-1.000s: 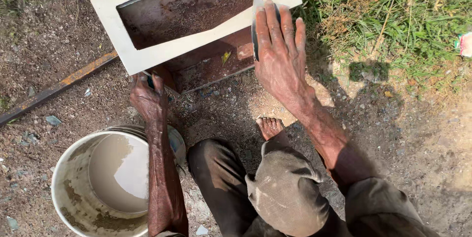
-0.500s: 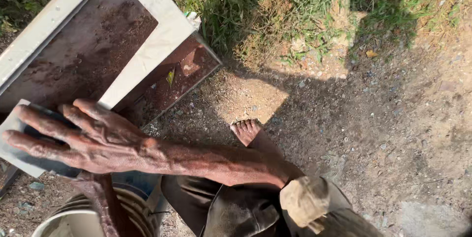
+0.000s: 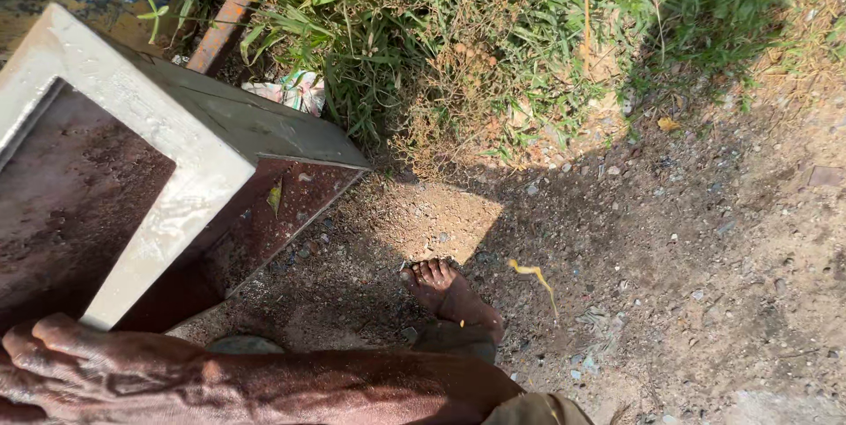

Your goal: The person kneels on the ground and sands a white rectangular frame using a sanding block. They repeatedly dip the sanding block into a bucket of water and continue sanding the frame's edges and corners.

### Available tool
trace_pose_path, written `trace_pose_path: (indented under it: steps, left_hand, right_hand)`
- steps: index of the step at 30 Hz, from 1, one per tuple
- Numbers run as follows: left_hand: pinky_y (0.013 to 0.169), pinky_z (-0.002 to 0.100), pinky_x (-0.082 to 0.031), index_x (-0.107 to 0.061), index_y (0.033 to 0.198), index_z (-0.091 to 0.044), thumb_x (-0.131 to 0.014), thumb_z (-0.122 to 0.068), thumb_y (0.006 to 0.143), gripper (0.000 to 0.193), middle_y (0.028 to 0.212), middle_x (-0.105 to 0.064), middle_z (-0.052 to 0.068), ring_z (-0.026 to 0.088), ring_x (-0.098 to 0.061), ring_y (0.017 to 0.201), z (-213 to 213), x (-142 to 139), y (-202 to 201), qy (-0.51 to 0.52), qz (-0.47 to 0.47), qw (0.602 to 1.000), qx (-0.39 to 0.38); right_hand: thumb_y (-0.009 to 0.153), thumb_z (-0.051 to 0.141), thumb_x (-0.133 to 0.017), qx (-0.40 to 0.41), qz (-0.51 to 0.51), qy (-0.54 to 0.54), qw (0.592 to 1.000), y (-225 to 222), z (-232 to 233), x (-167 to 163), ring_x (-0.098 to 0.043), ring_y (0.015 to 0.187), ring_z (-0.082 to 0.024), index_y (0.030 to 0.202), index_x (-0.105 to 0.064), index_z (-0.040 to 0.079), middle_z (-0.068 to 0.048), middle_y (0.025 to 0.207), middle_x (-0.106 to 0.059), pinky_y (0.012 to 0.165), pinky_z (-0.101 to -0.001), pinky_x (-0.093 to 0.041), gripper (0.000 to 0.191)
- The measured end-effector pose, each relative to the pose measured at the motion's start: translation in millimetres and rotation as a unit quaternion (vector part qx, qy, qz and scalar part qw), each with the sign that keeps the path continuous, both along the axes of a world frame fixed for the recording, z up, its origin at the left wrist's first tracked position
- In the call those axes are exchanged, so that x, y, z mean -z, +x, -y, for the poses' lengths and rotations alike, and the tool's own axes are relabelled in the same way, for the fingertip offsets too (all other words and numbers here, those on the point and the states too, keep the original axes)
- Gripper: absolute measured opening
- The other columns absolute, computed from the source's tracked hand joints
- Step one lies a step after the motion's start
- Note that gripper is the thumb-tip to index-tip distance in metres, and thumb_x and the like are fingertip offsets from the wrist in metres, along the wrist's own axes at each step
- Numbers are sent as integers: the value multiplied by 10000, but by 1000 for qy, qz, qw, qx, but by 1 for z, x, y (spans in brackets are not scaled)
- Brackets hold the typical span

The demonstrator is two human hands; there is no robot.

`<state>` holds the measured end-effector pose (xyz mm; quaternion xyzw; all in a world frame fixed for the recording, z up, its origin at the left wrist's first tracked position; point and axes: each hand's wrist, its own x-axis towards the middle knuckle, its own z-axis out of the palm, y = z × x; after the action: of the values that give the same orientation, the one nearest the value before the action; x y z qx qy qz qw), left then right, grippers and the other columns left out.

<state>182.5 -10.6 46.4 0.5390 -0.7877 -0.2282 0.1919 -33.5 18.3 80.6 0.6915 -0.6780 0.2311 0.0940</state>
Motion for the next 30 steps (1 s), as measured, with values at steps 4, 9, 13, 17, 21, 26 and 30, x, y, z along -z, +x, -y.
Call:
trace_pose_path:
  steps: [4,9,13,17,21,26,30]
  left_hand:
    - [718,334,-561,-624,1213,80,-606,-335,1190,416,1010,-699,215,216,-659,830,-7,-10,-2,9,5,1000,-1]
    - [735,327,-562,-614,1247,98,-642,-282,1190,385,1031,-706,230,218,-660,848,-10,-11,-1,17,-14,1000,-1]
    - [773,331,-571,-595,1288,105,-644,-233,1192,355,1039,-709,236,220,-666,864,-9,-7,48,44,-5,998,-39]
    - [968,371,-566,-467,1332,128,-574,-207,1191,378,1106,-667,233,236,-673,992,3,-11,135,27,10,1000,8]
    - [1126,382,-554,-512,1138,89,-540,-187,1192,283,1121,-690,210,225,-673,1107,-4,-6,189,70,-69,994,42]
    - [777,422,-553,-565,1263,24,-599,-211,1158,260,1013,-692,205,277,-660,846,-76,11,176,174,-112,928,-308]
    - [756,430,-561,-609,1215,30,-627,-199,1116,250,1005,-702,209,269,-656,820,-96,23,159,211,-93,928,-294]
  right_hand:
    - [1095,433,-402,31,58,-21,998,-4,0,0,-523,1222,-231,1489,-401,107,-123,1426,-518,1076,-396,-434,512]
    - [1113,414,-413,51,39,-27,998,-9,-1,0,-527,1274,-239,1547,-376,122,-114,1492,-505,1123,-400,-413,524]
    - [1131,452,-383,54,56,-33,996,-11,-1,1,-504,1376,-270,1562,-328,122,-130,1567,-454,1244,-456,-379,546]
    - [1141,470,-376,58,44,-3,997,-10,0,0,-471,1408,-294,1558,-312,112,-148,1571,-427,1254,-483,-336,554]
    - [1195,444,-402,55,95,-33,993,-7,0,-1,-420,1471,-317,1589,-268,95,-161,1620,-381,1288,-494,-261,544]
    - [1216,419,-417,32,101,-14,994,-3,-1,-3,-384,1505,-375,1614,-259,53,-207,1651,-356,1313,-532,-213,563]
    - [1234,399,-428,16,131,-30,991,-6,-2,-4,-356,1532,-422,1633,-251,19,-244,1676,-336,1333,-563,-175,579]
